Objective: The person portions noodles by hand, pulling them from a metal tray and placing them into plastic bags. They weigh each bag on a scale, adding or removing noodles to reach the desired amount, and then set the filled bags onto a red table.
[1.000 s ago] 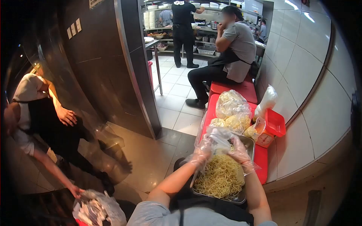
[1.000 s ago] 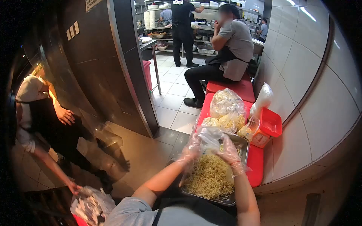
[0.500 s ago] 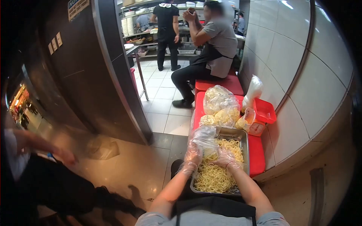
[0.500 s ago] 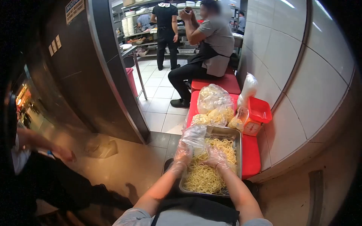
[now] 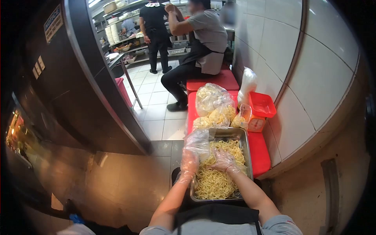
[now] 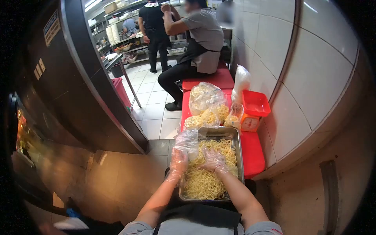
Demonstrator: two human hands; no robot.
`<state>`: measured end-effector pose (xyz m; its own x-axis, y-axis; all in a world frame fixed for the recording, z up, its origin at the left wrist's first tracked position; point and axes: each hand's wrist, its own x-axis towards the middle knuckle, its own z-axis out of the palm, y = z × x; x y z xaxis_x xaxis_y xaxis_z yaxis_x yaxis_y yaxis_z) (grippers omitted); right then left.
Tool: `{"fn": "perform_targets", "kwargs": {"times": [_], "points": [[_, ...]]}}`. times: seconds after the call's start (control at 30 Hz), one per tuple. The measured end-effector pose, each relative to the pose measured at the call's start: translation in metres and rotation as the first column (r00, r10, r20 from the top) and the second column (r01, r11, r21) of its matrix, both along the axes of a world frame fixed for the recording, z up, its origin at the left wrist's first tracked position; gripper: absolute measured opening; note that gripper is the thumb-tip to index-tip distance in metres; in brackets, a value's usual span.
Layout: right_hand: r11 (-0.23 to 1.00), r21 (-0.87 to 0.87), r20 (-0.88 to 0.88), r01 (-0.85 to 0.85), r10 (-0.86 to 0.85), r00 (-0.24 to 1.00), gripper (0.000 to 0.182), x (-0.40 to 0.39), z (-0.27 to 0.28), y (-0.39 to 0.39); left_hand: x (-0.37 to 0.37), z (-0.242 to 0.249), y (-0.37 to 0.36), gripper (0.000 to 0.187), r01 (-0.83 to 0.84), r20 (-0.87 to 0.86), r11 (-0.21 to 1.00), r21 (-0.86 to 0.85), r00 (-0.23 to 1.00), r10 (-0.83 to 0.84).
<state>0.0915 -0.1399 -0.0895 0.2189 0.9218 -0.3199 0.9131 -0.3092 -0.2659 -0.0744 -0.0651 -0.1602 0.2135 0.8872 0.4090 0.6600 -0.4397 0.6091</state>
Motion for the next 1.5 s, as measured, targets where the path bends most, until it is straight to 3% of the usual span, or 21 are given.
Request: {"fn": "perform_targets", "kwargs": {"times": [0.17,0.33,0.43,0.47,0.5,0.53,0.57,0.6,0.7,0.8,0.9,1.03,1.13,1.2,1.27,1.3,1.33,1.37,1.4,1.43,1.5], "points": [[1.000,-0.020,-0.009,0.007,-0.007,1.000,0.118,0.001,0.000,0.001,0.000,-0.002,0.002,0.042,-0.013,0.013,1.000,-0.025,1.000,0.013],[0.965,0.252,-0.016,-0.074,0.081,0.997,0.049,-0.002,0.004,-0.012,-0.004,0.007,0.009,0.053,0.109,-0.076,0.977,-0.185,0.989,-0.125],[0.945,0.301,-0.091,-0.132,0.166,0.982,0.036,0.029,-0.007,0.011,0.005,0.004,0.022,0.056,0.020,-0.084,0.980,0.199,0.996,-0.003],[0.878,0.464,-0.529,0.118,0.168,0.832,0.022,0.044,-0.014,0.014,0.006,0.023,0.033,0.059,0.043,-0.101,0.991,-0.125,0.993,-0.056],[0.870,0.468,-0.648,0.154,0.220,0.729,0.020,0.051,0.003,0.018,0.006,0.040,0.039,0.060,0.047,-0.101,0.993,-0.110,0.993,-0.058],[0.863,0.467,-0.749,0.192,0.270,0.605,0.018,0.055,0.030,0.022,0.007,0.055,0.043,0.061,0.050,-0.104,0.994,-0.097,0.993,-0.060],[0.847,0.513,-0.642,0.138,0.272,0.717,0.015,0.058,0.056,0.022,0.007,0.063,0.048,0.062,0.052,-0.107,0.995,-0.083,0.992,-0.061],[0.753,0.637,-0.643,0.165,0.402,0.652,0.013,0.055,0.087,0.020,0.008,0.065,0.054,0.060,0.072,-0.124,0.996,-0.051,0.989,-0.078],[0.801,0.579,-0.597,0.150,0.291,0.748,0.011,0.057,0.171,0.003,0.016,0.073,0.062,0.052,0.135,-0.110,0.991,-0.025,0.984,-0.137],[0.780,0.624,-0.345,0.057,0.209,0.915,0.014,0.065,0.170,0.004,0.020,0.080,0.051,0.043,0.196,0.006,0.977,-0.086,0.980,-0.197],[0.887,0.363,-0.305,-0.286,0.403,0.863,0.039,0.085,0.067,0.034,0.022,0.067,0.051,0.039,0.238,0.083,0.971,-0.022,0.968,-0.236],[0.950,0.175,0.137,-0.260,0.237,0.962,0.097,0.028,0.005,0.007,0.025,0.074,0.043,0.038,0.234,0.115,0.971,-0.048,0.967,-0.227],[0.979,0.027,0.017,-0.203,0.203,0.979,0.076,0.014,0.015,0.010,0.027,0.070,0.046,0.038,0.216,0.039,0.976,0.035,0.975,-0.218],[0.984,0.160,-0.478,-0.072,0.141,0.867,0.055,0.042,-0.017,0.026,0.025,0.076,0.047,0.039,0.205,-0.013,0.979,0.018,0.979,-0.204],[0.909,0.412,-0.670,0.055,0.261,0.695,0.026,0.057,-0.008,0.034,0.024,0.102,0.045,0.040,0.184,-0.044,0.977,-0.108,0.981,-0.190],[0.838,0.539,-0.450,-0.085,0.372,0.812,0.017,0.060,0.035,0.027,0.022,0.105,0.048,0.040,0.205,-0.036,0.976,-0.077,0.977,-0.209],[0.944,0.314,-0.783,0.105,0.195,0.591,0.016,0.057,0.084,0.015,0.019,0.106,0.052,0.040,0.226,-0.027,0.973,-0.048,0.973,-0.227],[0.839,0.529,-0.763,0.127,0.405,0.504,0.014,0.066,0.076,0.024,0.017,0.108,0.054,0.041,0.245,-0.020,0.969,-0.020,0.969,-0.245],[0.819,0.574,-0.622,-0.004,0.439,0.648,0.015,0.068,0.128,0.013,0.017,0.110,0.056,0.040,0.242,-0.062,0.969,-0.055,0.967,-0.245],[0.866,0.498,-0.836,0.046,0.465,0.293,0.021,0.069,0.167,0.003,0.018,0.113,0.057,0.040,0.238,-0.106,0.967,-0.091,0.963,-0.247],[0.536,0.836,-0.353,-0.113,0.684,0.639,0.025,0.081,0.219,0.000,0.019,0.113,0.059,0.040,0.259,-0.152,0.962,-0.091,0.951,-0.271]]}}
